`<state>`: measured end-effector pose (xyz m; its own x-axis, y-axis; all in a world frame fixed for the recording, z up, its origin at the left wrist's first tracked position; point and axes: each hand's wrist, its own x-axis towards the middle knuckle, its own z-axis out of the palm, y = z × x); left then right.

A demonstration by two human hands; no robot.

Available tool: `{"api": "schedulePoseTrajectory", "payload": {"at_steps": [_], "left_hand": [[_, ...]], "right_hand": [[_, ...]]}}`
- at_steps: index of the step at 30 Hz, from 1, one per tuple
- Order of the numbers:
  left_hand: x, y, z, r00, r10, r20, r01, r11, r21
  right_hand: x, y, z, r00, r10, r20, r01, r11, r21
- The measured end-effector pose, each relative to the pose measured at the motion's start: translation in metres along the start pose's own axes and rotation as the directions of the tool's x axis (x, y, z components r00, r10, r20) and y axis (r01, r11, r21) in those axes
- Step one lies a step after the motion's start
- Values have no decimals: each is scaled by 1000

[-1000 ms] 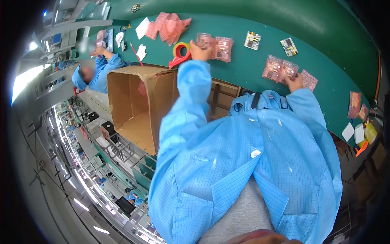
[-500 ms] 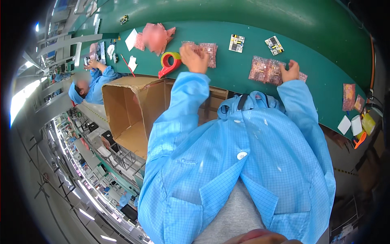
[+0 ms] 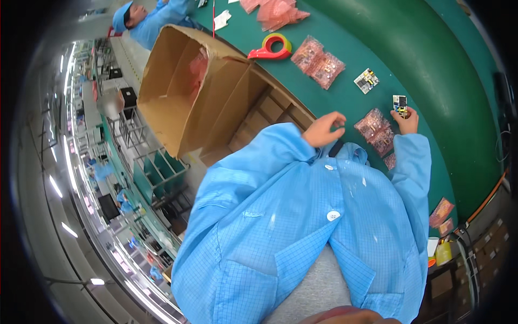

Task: Packing circuit boards into individual bubble wrap sleeves and placing them into cardboard boxes.

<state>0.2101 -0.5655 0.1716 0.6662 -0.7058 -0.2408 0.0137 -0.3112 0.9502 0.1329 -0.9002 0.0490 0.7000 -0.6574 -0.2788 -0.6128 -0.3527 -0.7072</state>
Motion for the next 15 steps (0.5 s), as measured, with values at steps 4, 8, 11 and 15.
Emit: {"api": "schedulePoseTrajectory", "payload": {"at_steps": [4,8,11,15], "left_hand": [[-65,16,-8,875,-58,480,134,983,-126],[-84,33,-22,907,-143,396,223,961,-165],[-77,30,-24,880,-193,434,267,957,-116],[-58,36,-12,840,-258,477,296,955,-4]], "right_hand": [[-23,30,4,999,-5,-47,18,963,268],[-77,73,-28,944,205,-257,-164,971,173],[-109,106,-50,880,357,-314,-365,930,36],[-154,100,-51,835,547,-62,-444,735,513]]}}
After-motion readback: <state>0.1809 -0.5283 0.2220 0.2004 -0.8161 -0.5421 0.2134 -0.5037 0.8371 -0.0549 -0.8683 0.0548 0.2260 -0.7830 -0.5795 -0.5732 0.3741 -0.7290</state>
